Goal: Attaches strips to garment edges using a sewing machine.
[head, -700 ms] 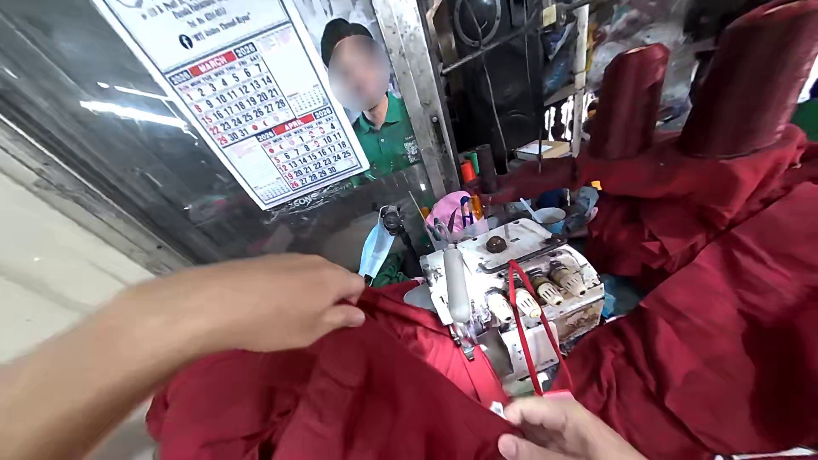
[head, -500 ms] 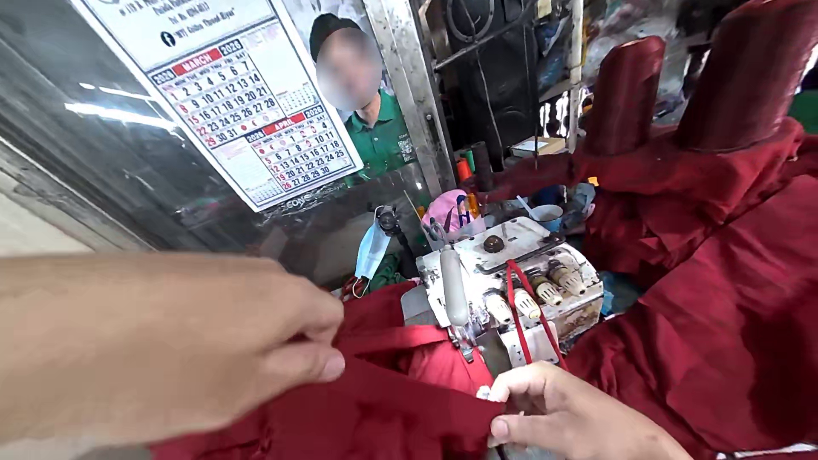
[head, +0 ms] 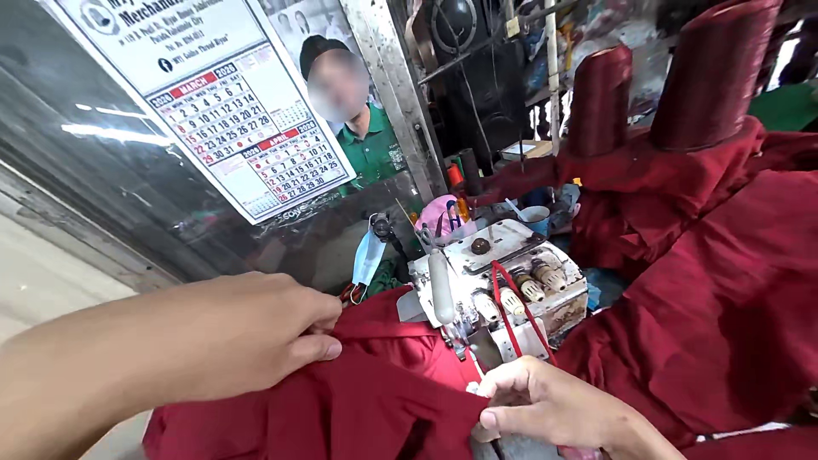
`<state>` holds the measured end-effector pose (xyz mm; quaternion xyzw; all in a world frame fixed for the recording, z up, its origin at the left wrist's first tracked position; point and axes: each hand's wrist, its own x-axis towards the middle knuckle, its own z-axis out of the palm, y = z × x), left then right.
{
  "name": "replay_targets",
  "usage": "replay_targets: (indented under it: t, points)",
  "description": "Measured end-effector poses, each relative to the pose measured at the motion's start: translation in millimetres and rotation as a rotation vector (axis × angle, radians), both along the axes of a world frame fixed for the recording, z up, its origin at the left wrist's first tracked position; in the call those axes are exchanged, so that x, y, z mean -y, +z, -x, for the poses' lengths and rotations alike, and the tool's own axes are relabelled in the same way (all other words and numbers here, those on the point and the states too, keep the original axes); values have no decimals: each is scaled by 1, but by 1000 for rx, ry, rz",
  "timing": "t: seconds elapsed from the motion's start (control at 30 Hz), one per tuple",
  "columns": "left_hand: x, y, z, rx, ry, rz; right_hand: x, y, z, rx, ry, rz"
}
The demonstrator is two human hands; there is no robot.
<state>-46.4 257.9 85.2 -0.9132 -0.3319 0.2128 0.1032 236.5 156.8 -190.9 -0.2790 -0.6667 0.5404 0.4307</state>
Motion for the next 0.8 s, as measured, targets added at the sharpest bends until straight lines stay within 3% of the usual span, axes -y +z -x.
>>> replay_targets:
  t: [0.1,0.23,0.37,0.47,0.57,0.7,0.8]
  points:
    - [7,-1,0,147,-26,195,1,2,0,-6,-12,30]
    - [4,-4,-6,114,-23,107,1,0,0,12,-19,43]
    - [9,-10,-12,213,-35,245,3,0,-1,2,-1,45]
    - [0,-22,-14,220,-87,154,4,-2,-1,8,-10,71]
    - [3,-28,-19,299,-57,304,4,-2,-4,-13,2,90]
    - [-8,-49,-22,276,-13,285,5,0,-5,-20,30,101]
    - [-7,-52,-25,322,18,423,5,4,-6,-33,52,112]
